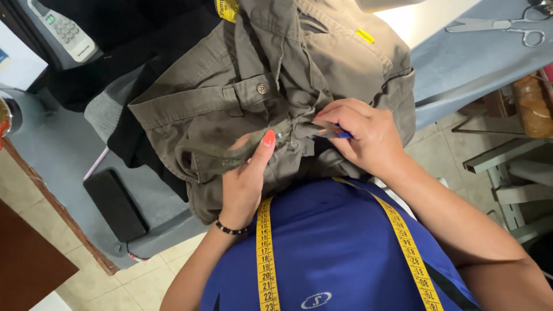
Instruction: Measuring, trimming, and documenting repairs for a pair of pants on a sewing floor.
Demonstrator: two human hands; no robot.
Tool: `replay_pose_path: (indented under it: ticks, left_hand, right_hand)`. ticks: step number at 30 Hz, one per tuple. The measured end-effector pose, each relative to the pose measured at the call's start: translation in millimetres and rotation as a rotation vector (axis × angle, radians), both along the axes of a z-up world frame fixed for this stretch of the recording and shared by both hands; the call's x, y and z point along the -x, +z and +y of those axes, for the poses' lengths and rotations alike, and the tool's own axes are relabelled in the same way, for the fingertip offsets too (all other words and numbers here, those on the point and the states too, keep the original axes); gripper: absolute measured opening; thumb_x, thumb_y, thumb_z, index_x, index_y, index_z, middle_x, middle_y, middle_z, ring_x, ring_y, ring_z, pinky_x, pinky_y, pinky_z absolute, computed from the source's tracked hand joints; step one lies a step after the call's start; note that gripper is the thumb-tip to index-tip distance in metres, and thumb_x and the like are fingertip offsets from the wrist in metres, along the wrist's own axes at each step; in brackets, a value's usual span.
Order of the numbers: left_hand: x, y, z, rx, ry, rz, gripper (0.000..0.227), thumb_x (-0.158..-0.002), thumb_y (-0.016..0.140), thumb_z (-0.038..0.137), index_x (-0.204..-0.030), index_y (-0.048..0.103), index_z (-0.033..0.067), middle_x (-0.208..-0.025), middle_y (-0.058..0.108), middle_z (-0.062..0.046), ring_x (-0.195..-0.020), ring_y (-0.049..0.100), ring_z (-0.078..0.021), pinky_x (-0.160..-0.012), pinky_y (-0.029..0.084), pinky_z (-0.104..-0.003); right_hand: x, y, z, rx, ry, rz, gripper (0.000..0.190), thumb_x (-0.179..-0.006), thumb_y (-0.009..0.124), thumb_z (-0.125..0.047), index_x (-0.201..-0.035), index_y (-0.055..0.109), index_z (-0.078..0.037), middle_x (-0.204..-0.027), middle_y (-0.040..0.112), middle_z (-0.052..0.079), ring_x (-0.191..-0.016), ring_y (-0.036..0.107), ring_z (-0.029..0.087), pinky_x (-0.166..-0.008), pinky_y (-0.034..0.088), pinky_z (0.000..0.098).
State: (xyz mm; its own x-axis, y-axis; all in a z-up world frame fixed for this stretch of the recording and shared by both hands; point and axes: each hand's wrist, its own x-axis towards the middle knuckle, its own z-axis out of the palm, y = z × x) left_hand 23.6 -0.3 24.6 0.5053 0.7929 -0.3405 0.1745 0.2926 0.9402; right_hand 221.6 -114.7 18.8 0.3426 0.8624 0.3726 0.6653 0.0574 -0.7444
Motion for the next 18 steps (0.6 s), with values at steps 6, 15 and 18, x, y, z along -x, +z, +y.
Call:
replay_pose_path:
  ticks: [6, 15, 18]
  left_hand:
    - [22, 25, 7, -0.239, -0.197, -0.047, 0.027, -0.098, 0.069, 0.018, -0.109, 0.072, -0.0063, -0.115, 0.071, -0.022, -0.116, 0.066, -0.0330, -0.105, 0.051, -0.045]
    - [65, 105, 19, -0.579, -0.645, 0.280, 0.018, -0.094, 0.068, 0.022, -0.108, 0.077, 0.0146, -0.115, 0.079, -0.001, -0.106, 0.074, -0.0174, -0.085, 0.055, -0.028]
    - [18, 91, 20, -0.804, -0.595, 0.387, 0.035, -0.101, 0.061, 0.032, -0.129, 0.064, 0.0106, -0.134, 0.065, -0.010, -0.129, 0.061, -0.0261, -0.099, 0.053, -0.041]
  right_hand:
    - [10, 10, -3, -0.028, 0.020, 0.136, 0.010, -0.098, 0.073, -0.017, -0.098, 0.076, -0.007, -0.090, 0.072, 0.010, -0.081, 0.072, 0.030, -0.072, 0.059, 0.0349]
    - [11, 7, -15, 0.039, 0.111, 0.118, 0.014, -0.100, 0.068, -0.017, -0.109, 0.073, -0.007, -0.099, 0.066, 0.012, -0.089, 0.064, 0.024, -0.081, 0.053, 0.0342]
    - [16, 10, -15, 0.068, 0.082, 0.094, 0.013, -0.102, 0.067, -0.018, -0.107, 0.075, -0.010, -0.099, 0.066, 0.011, -0.088, 0.064, 0.022, -0.082, 0.052, 0.0327]
